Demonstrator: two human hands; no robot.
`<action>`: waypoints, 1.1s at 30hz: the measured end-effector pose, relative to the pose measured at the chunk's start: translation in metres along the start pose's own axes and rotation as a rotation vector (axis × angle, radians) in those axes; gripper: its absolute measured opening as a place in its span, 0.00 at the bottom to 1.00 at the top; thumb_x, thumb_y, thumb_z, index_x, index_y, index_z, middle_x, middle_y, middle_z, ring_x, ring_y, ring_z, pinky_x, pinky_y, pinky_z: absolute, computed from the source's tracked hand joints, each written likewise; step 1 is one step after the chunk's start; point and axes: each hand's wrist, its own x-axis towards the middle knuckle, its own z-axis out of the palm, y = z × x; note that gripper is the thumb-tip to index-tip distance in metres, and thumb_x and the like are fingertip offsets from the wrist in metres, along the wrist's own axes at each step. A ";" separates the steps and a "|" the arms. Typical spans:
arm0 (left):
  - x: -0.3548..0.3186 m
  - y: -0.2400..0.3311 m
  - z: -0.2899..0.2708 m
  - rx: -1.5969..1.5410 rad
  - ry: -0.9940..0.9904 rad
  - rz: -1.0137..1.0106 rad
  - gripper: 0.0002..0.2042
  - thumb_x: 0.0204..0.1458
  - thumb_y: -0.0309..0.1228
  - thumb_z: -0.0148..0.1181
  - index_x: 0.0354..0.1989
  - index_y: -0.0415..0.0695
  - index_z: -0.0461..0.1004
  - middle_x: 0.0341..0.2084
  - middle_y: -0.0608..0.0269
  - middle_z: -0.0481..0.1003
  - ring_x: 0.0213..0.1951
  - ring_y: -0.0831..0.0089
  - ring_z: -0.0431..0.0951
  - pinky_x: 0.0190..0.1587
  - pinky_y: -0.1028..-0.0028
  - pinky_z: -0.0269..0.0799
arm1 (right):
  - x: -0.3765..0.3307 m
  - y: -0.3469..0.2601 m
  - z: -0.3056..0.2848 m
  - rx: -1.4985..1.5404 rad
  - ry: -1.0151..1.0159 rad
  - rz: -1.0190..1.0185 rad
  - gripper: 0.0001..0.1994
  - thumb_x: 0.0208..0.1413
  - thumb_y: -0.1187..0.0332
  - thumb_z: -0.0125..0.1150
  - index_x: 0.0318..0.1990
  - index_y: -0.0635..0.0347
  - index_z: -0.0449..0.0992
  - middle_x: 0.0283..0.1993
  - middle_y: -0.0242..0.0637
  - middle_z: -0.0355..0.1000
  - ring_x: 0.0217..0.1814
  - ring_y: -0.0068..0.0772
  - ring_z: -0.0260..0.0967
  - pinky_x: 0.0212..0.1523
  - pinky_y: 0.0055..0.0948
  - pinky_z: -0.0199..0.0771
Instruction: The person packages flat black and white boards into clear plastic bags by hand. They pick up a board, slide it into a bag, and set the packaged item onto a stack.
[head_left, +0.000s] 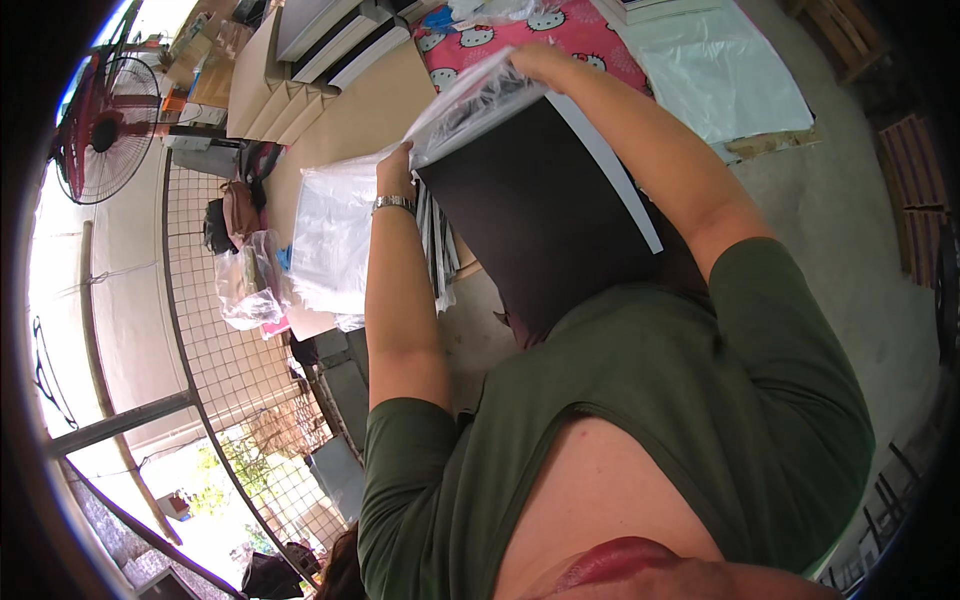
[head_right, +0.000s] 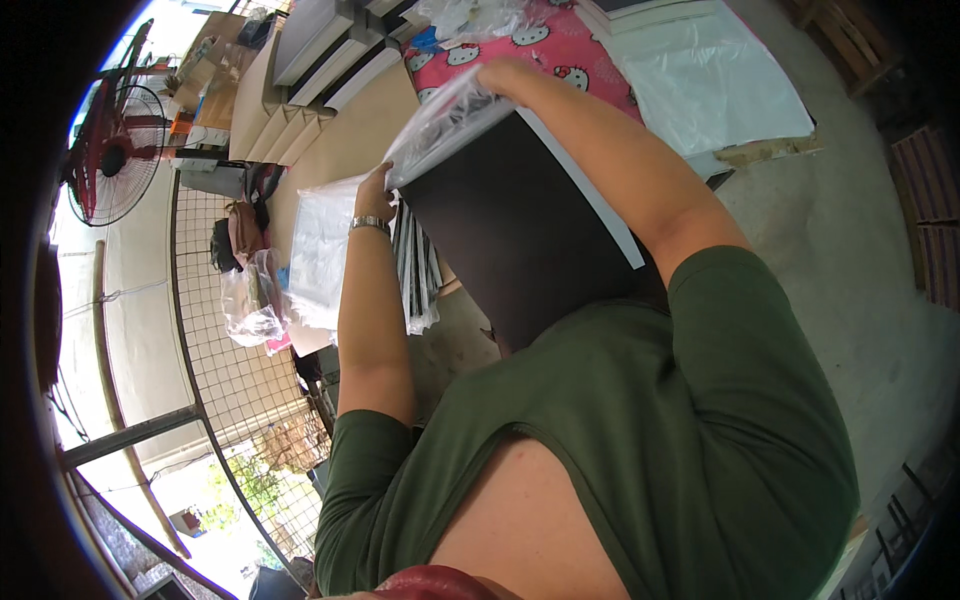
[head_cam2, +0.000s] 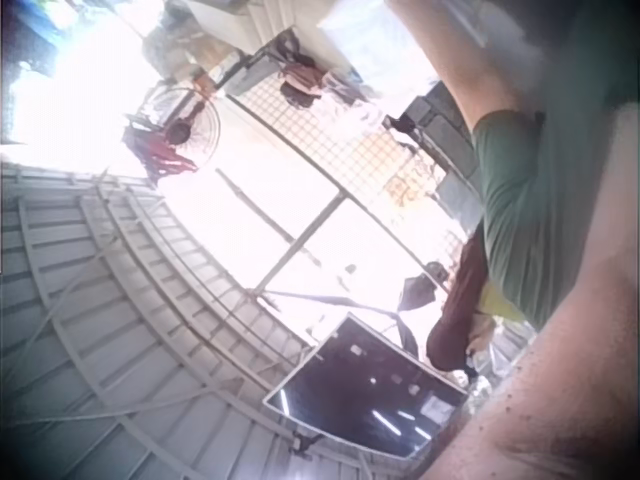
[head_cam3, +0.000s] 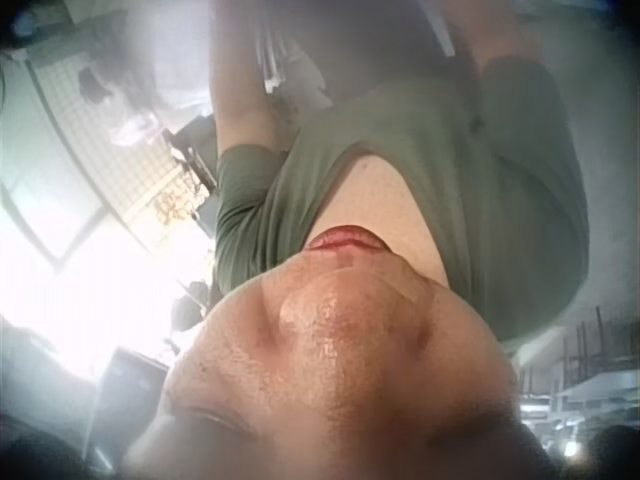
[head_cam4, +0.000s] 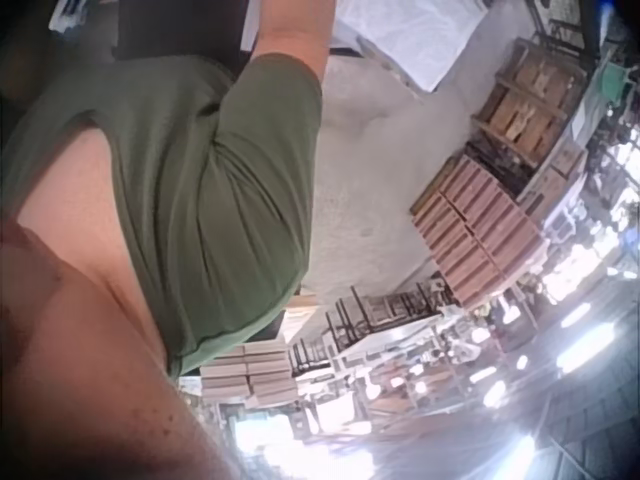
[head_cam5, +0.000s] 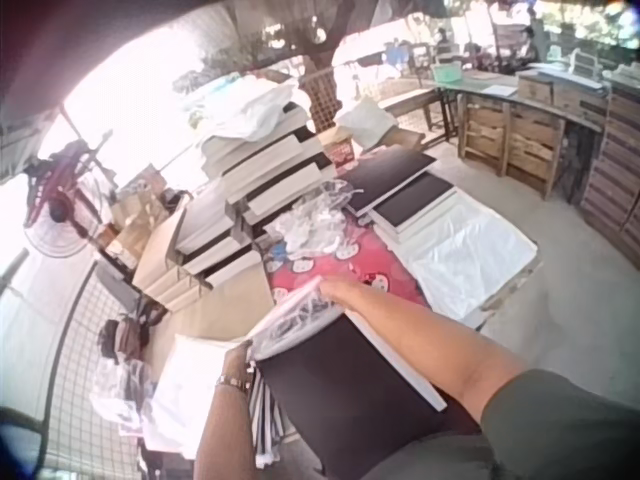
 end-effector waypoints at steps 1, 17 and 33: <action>-0.009 0.005 0.001 -0.130 0.025 -0.070 0.23 0.45 0.39 0.59 0.51 0.48 0.67 0.39 0.56 0.71 0.38 0.65 0.68 0.46 0.61 0.62 | -0.001 -0.010 -0.005 -0.089 0.002 -0.082 0.20 0.50 0.57 0.50 0.47 0.59 0.71 0.42 0.47 0.70 0.45 0.38 0.65 0.42 0.38 0.64; -0.211 0.127 -0.089 -0.525 -0.279 0.550 0.20 0.46 0.39 0.58 0.43 0.39 0.69 0.35 0.57 0.73 0.38 0.68 0.73 0.41 0.55 0.69 | -0.152 -0.151 -0.152 0.520 -0.162 -0.360 0.08 0.51 0.68 0.48 0.32 0.61 0.73 0.30 0.37 0.73 0.29 0.27 0.71 0.28 0.28 0.72; -0.205 0.031 -0.129 -0.263 -0.834 0.182 0.15 0.47 0.28 0.55 0.43 0.33 0.68 0.32 0.53 0.74 0.31 0.70 0.76 0.32 0.76 0.74 | -0.266 -0.034 -0.140 0.939 -0.333 -0.462 0.17 0.54 0.70 0.48 0.51 0.66 0.65 0.41 0.38 0.71 0.35 0.30 0.73 0.36 0.32 0.75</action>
